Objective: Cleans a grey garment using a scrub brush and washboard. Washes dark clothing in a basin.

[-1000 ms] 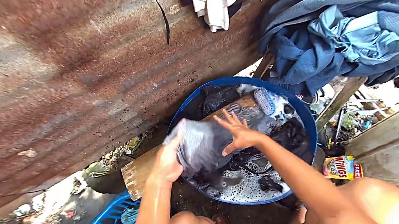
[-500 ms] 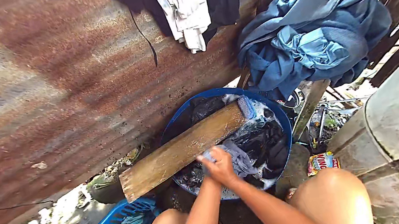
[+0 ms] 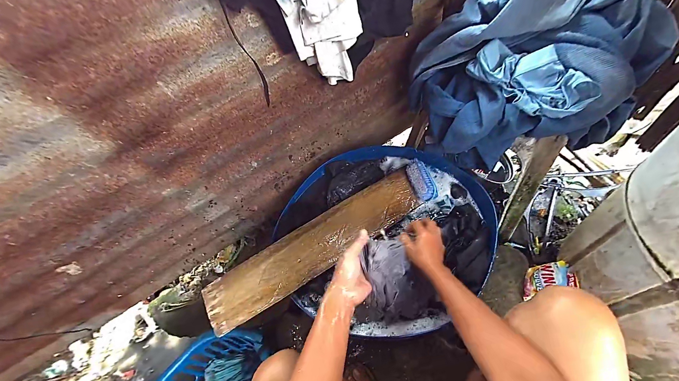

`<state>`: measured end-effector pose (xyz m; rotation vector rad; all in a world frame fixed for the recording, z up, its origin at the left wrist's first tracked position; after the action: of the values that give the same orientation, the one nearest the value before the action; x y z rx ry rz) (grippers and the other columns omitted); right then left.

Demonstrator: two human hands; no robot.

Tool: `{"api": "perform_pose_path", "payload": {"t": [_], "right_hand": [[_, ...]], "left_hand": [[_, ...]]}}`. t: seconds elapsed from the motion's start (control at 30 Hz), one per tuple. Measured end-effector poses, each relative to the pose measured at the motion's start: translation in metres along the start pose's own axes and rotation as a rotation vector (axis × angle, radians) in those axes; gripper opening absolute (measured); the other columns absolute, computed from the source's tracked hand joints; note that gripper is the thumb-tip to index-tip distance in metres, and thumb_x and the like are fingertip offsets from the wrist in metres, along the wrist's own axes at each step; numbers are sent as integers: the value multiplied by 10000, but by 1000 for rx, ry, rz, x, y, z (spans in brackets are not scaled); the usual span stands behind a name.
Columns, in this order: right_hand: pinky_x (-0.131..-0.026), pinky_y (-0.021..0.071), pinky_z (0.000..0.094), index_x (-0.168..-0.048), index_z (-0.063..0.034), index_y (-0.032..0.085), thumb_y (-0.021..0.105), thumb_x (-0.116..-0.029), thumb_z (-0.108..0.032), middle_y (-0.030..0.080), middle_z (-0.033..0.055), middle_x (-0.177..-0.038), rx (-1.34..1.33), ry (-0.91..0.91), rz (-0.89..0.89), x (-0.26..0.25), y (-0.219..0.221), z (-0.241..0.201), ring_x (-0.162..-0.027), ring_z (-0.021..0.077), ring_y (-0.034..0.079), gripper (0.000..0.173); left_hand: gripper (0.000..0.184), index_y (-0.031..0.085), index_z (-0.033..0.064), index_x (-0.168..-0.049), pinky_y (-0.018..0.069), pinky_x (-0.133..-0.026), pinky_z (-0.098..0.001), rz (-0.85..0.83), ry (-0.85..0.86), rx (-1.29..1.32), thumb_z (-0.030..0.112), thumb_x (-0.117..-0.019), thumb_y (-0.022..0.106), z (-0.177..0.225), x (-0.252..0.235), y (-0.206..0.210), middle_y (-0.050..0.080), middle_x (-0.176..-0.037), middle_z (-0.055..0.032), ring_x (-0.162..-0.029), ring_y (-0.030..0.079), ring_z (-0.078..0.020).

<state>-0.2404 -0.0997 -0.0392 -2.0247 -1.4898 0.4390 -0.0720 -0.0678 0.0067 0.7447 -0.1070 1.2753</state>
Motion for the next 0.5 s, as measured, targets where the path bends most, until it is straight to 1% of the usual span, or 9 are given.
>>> {"api": "perform_pose_path", "payload": {"t": [0.03, 0.13, 0.17, 0.2, 0.23, 0.3, 0.4, 0.47, 0.5], "right_hand": [[-1140, 383, 601, -1323, 31, 637, 581, -1048, -289, 492, 313, -1474, -95, 42, 7, -4, -5, 6, -1391, 466, 463, 425], [-1085, 443, 491, -1302, 98, 602, 312, -1140, -368, 633, 292, -1285, -595, 146, -63, 21, -6, -35, -1242, 333, 595, 572], [-1007, 502, 444, -1256, 80, 617, 299, -1135, -408, 670, 247, -1176, -766, 170, -76, 30, -5, -48, -1125, 271, 640, 594], [-896, 560, 393, -1158, 34, 641, 336, -1128, -398, 693, 163, -1027, -932, 149, -60, 33, -9, -56, -977, 196, 673, 530], [-842, 580, 378, -1123, 4, 640, 367, -1125, -362, 696, 109, -964, -1111, 122, -40, 31, -16, -58, -911, 164, 680, 456], [-847, 610, 363, -1124, -62, 629, 290, -1134, -388, 745, 50, -969, -1458, 74, 14, 17, -36, -43, -922, 154, 726, 470], [-832, 620, 354, -1204, -132, 554, 275, -1122, -486, 745, 19, -968, -1669, 115, 139, 7, -44, -24, -905, 154, 739, 458], [-845, 590, 330, -1221, -61, 549, 268, -1134, -412, 718, 30, -1023, -1395, 6, 47, 28, -17, -54, -918, 121, 698, 458], [-821, 583, 331, -1121, 9, 593, 313, -1125, -266, 713, 52, -969, -1187, -115, 5, 48, 2, -76, -871, 113, 682, 393]], "left_hand": [[557, 596, 90, -1186, 580, -846, -397, -112, 53, 35, 512, -1098, 243, 16, 4, 5, 699, -1024, -83, -957, 685, -192], [845, 623, 155, -1293, 578, -927, -406, -390, 146, 172, 771, -977, 139, 45, 2, 20, 723, -1161, -53, -1086, 691, -185], [903, 615, 166, -1315, 576, -931, -410, -413, 148, 185, 822, -938, 123, 45, -2, 21, 716, -1187, -54, -1105, 684, -187], [941, 617, 171, -1315, 579, -922, -412, -421, 140, 179, 858, -908, 120, 43, -5, 20, 716, -1191, -58, -1104, 685, -192], [974, 636, 163, -1295, 587, -907, -415, -432, 127, 164, 885, -883, 129, 40, -8, 16, 723, -1172, -70, -1085, 694, -200], [1015, 691, 129, -1214, 604, -874, -418, -444, 79, 133, 914, -855, 156, 31, -10, 0, 746, -1101, -101, -1026, 719, -218], [936, 647, 86, -1211, 589, -885, -434, -238, 38, 130, 805, -951, 106, 15, -20, -28, 736, -1073, -123, -1012, 711, -239], [671, 610, 79, -1226, 587, -848, -417, -28, 34, 192, 618, -1061, 248, -2, -38, -35, 714, -1032, -106, -956, 696, -219], [501, 603, 96, -1172, 581, -767, -369, 74, 38, 219, 492, -1094, 307, -15, -45, -33, 694, -944, -67, -861, 679, -172]]}}
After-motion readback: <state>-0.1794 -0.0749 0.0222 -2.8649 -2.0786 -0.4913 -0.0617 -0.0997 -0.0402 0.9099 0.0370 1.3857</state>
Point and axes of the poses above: each hand's wrist, its own x-axis away from the middle knuckle, its own y-axis out of the palm, z = x × y, the point moved 10 cm from there along -x, towards the middle knuckle
